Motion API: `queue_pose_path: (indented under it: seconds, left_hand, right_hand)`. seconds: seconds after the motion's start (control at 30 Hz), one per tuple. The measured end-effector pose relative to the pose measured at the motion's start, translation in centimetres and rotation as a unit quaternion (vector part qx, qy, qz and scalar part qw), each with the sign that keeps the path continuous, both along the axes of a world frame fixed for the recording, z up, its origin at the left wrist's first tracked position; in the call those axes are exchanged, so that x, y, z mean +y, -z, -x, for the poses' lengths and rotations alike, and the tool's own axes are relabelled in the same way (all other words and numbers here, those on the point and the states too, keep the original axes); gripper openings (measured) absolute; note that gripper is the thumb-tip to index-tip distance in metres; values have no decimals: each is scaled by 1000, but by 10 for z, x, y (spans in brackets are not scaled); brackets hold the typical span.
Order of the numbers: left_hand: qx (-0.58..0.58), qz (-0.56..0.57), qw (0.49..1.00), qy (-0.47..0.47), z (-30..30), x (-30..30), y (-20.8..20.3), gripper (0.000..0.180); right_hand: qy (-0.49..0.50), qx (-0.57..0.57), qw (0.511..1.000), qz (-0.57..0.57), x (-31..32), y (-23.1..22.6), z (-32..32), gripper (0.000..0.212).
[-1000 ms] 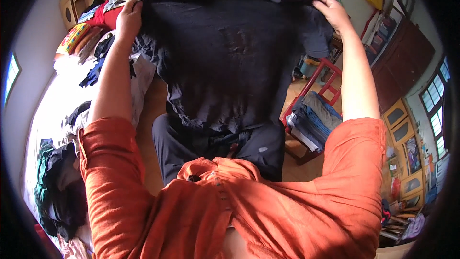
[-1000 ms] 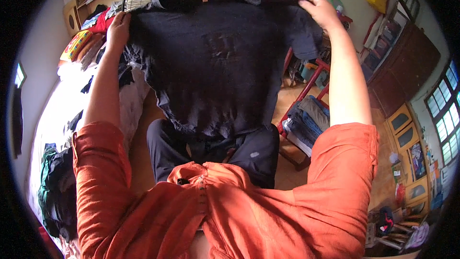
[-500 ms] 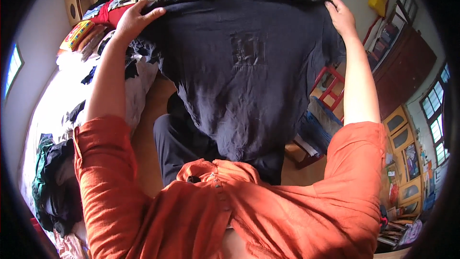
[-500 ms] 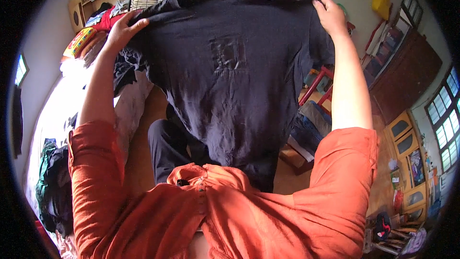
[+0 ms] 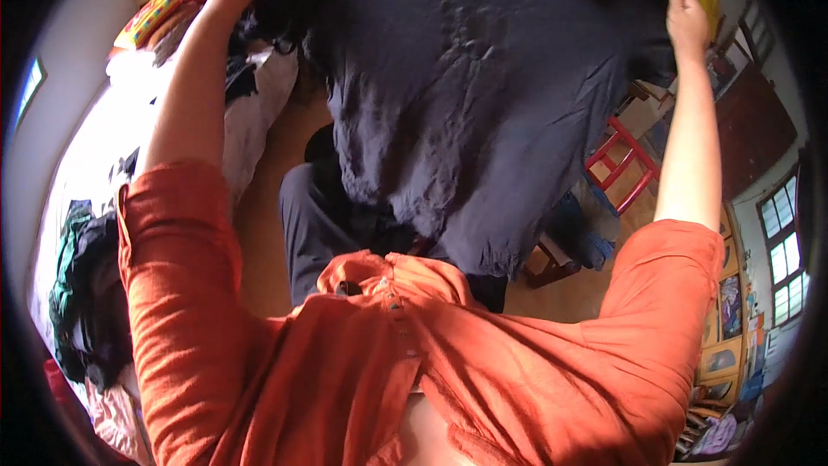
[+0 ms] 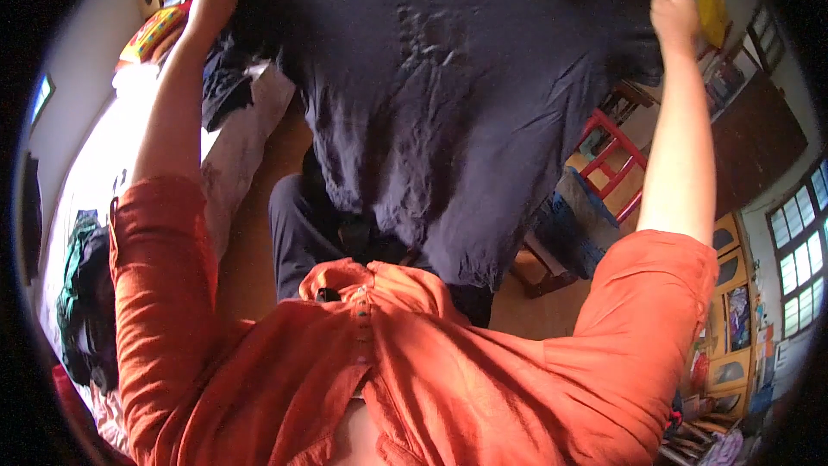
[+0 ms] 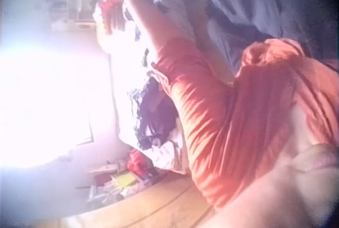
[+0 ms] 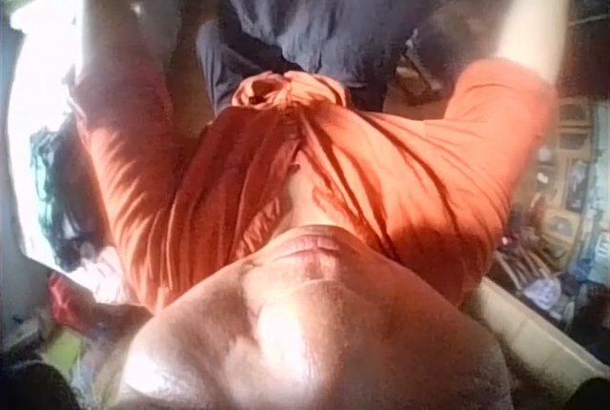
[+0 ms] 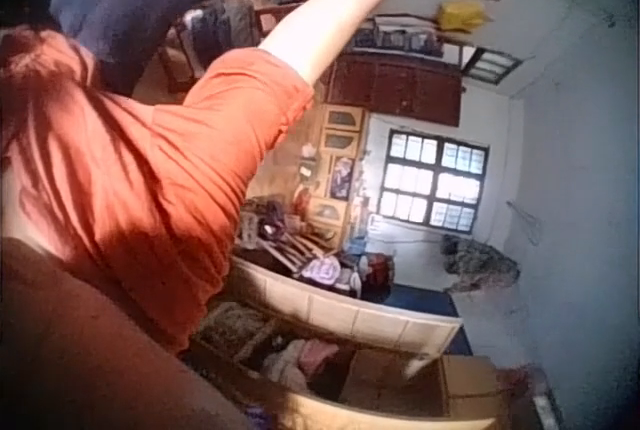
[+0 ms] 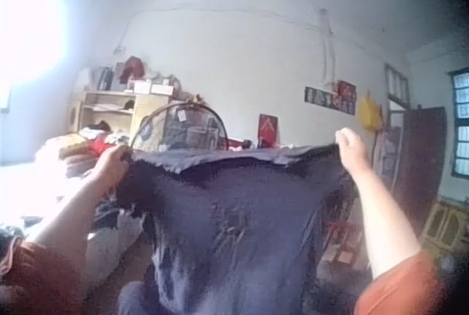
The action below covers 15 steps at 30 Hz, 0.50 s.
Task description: The person folds clothes including a black t-shirt, a white shirt, beige shorts, and black pants by hand on their lap and places them on a chair.
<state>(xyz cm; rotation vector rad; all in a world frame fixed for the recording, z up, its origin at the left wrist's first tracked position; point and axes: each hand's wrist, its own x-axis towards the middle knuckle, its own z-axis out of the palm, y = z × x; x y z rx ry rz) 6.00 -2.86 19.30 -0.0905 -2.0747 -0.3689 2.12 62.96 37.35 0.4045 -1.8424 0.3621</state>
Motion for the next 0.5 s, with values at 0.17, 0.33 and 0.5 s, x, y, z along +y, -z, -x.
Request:
queue_pose_path:
  seconds: [0.17, 0.33, 0.5]
  left_hand:
    - [82, -19, 996, -10, -53, 2, -19, 14]
    - [109, -121, 987, -16, -49, 29, -49, 21]
    - [181, -90, 979, -2, -61, 51, -79, 25]
  right_hand:
    - [58, 22, 998, -25, 6, -13, -3, 66]
    - [105, 39, 994, 0, 25, -34, -28, 70]
    - [99, 88, 990, 42, 47, -68, -70, 66]
